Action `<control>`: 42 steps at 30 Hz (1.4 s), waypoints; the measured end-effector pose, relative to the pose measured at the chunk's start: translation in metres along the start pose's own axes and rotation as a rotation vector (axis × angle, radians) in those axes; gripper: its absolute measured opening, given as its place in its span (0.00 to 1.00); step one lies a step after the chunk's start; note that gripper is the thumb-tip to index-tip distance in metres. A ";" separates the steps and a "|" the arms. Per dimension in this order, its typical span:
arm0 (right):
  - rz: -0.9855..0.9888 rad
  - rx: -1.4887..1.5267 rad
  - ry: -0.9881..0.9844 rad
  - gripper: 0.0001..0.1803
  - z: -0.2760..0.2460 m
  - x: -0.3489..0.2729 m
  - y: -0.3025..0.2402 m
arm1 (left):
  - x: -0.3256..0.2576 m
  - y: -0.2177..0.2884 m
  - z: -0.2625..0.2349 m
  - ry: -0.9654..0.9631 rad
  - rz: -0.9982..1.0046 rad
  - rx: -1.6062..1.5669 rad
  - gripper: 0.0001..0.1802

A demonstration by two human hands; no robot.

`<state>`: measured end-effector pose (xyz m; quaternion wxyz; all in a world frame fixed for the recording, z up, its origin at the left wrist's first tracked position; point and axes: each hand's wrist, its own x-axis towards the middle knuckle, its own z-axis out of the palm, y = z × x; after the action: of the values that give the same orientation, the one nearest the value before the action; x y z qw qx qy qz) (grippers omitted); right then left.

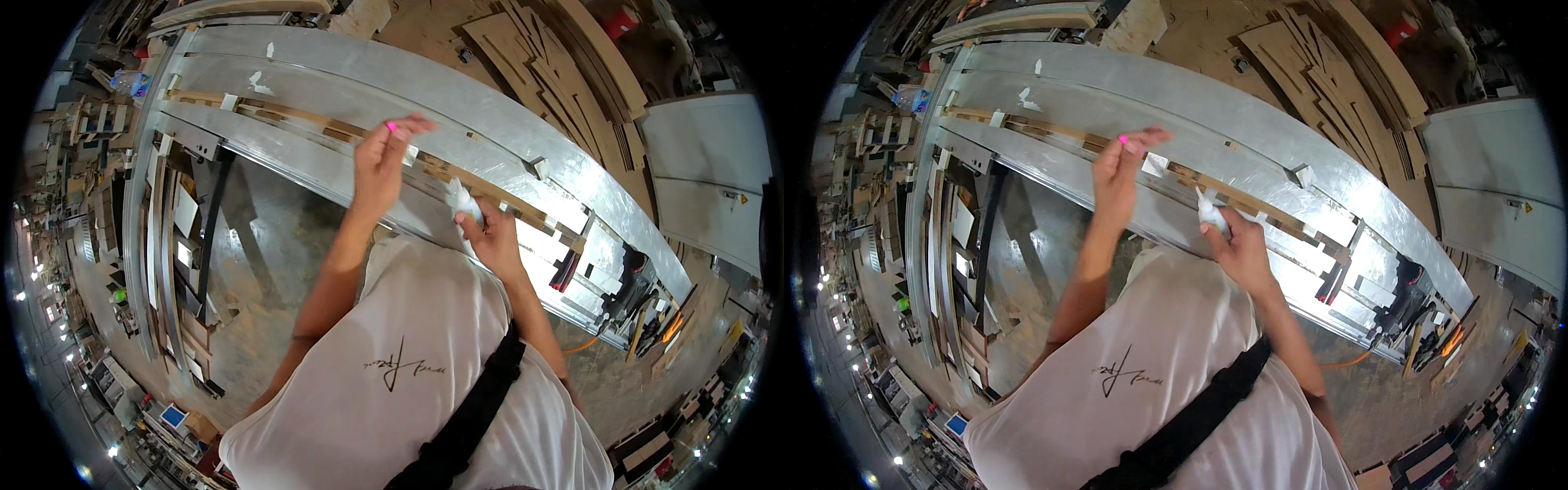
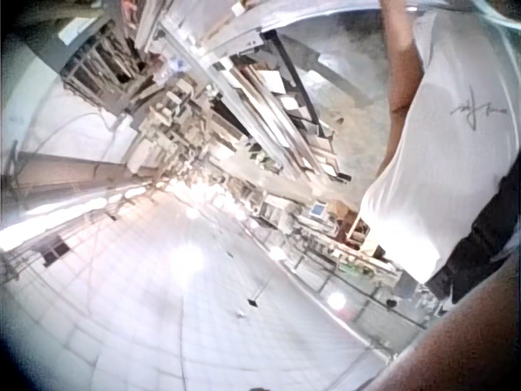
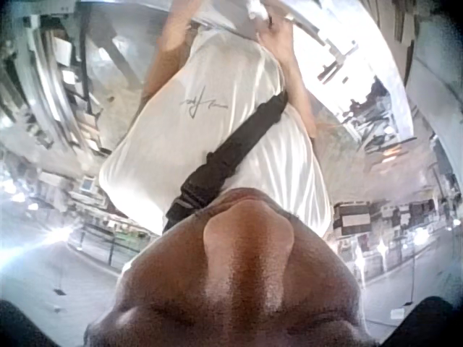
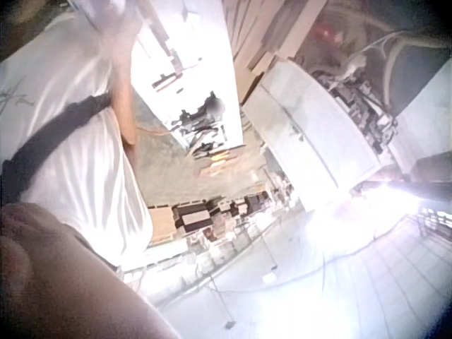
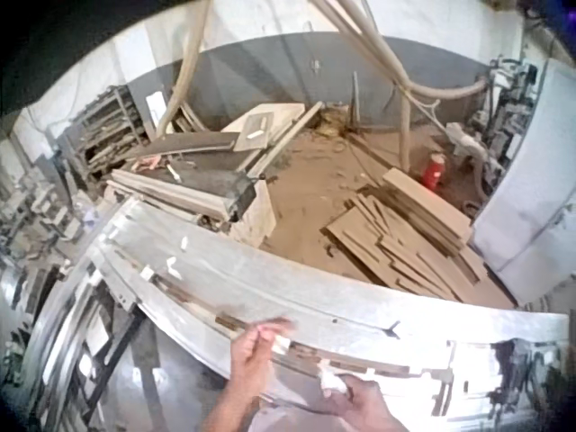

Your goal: The person constructs a wooden component by applying adhesive to wood blocks, positioning them on a wooden strip, and securing them using a staple gun and a hammer.

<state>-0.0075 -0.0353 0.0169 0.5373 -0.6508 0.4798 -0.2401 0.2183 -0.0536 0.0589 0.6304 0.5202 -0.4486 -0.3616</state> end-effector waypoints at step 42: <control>0.006 -0.298 0.111 0.11 0.046 0.055 -0.022 | 0.034 -0.098 -0.071 -0.097 0.052 0.382 0.16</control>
<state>0.0618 -0.0627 0.0117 0.4081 -0.7076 0.5411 -0.1999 0.2976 -0.0806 -0.0347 0.5070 0.6007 -0.5522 -0.2780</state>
